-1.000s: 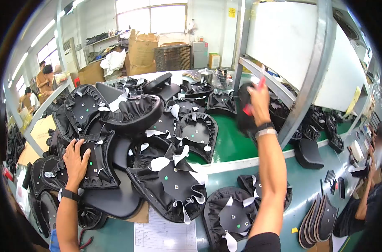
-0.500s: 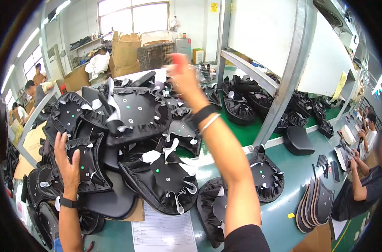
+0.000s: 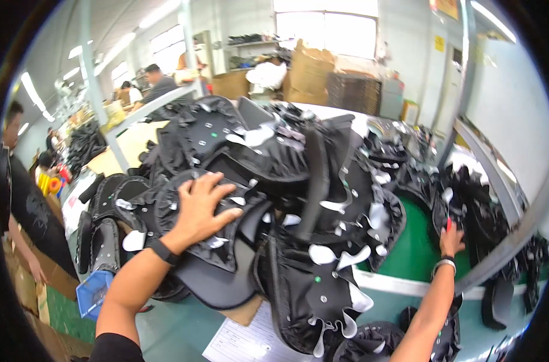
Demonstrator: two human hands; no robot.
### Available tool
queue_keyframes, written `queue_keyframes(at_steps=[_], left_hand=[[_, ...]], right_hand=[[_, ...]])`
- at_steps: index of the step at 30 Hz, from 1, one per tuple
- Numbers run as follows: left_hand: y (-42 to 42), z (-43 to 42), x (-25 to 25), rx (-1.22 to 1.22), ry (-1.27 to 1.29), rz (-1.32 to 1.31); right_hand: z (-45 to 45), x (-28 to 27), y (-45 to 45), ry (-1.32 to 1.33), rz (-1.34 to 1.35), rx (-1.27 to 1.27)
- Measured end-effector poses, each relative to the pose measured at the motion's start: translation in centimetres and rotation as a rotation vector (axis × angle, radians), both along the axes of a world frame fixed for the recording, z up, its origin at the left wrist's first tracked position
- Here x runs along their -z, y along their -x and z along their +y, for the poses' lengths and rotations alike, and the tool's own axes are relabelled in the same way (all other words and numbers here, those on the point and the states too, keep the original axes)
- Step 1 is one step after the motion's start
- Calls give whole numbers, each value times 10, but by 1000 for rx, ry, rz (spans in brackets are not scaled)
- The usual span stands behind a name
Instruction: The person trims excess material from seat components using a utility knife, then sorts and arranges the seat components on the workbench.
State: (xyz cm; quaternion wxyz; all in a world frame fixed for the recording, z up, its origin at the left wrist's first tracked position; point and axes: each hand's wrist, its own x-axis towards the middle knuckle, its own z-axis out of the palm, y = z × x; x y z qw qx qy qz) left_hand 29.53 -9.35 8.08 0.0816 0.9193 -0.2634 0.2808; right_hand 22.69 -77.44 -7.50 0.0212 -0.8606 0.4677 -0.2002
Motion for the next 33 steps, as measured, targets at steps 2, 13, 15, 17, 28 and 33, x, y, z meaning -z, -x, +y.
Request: queue_keyframes(at_steps=[2, 13, 15, 17, 28, 33], left_hand=[[-3, 0, 6, 28, 38, -44], [-9, -14, 7, 255, 630, -148], [27, -11, -13, 339, 821, -119], [87, 7, -39, 544, 1065, 293], [298, 185, 19, 429, 1795, 1528], [335, 203, 66, 87, 1664, 1322]], right_hand=[[17, -11, 3, -74, -33, 37], [212, -285, 117, -1078, -1328, -760], [273, -314, 157, -1026, -1271, -905], [330, -322, 198, -990, -1224, -988], [597, -140, 322, -499, -321, -1587], [624, -105, 346, -486, 54, -1845]])
